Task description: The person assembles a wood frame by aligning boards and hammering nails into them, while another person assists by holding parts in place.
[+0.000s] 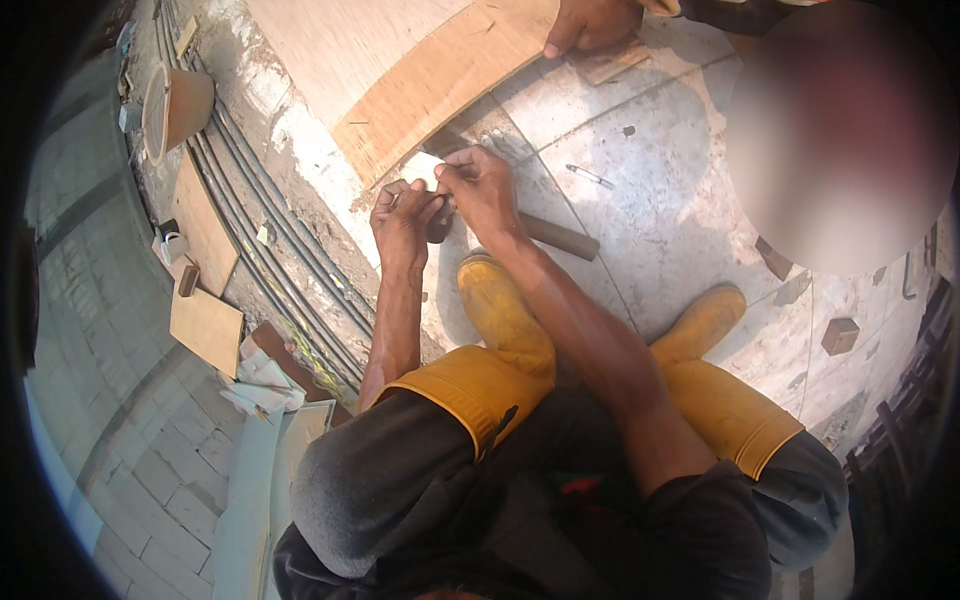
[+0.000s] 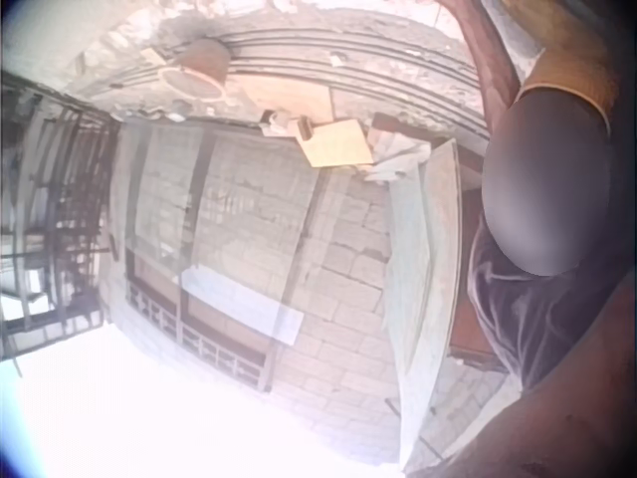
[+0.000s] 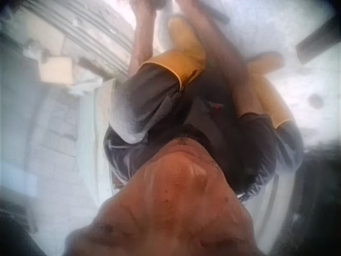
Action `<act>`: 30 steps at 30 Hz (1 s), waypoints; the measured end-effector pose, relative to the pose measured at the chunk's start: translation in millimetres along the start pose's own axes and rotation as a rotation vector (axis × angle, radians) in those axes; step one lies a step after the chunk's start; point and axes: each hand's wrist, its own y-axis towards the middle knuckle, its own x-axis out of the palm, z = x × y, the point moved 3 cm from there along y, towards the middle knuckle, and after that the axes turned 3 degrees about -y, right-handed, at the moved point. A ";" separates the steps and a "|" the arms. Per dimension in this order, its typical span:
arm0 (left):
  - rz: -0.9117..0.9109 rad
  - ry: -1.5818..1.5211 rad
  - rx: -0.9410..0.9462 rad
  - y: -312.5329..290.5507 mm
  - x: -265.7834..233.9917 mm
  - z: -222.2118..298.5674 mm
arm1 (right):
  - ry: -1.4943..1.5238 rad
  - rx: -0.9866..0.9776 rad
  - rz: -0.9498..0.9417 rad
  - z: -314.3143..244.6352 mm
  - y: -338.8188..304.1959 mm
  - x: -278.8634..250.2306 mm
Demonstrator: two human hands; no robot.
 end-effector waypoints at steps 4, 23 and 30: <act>-0.025 -0.022 0.016 -5.9 5.0 -0.7 | 0.005 -0.007 -0.020 6.2 -5.4 -2.1; -0.073 -0.031 0.162 5.0 11.7 15.5 | -0.095 -0.241 0.151 -13.2 -7.7 17.0; -0.104 -0.015 0.180 13.1 12.0 14.6 | 0.025 -0.230 0.049 -8.8 -0.8 24.9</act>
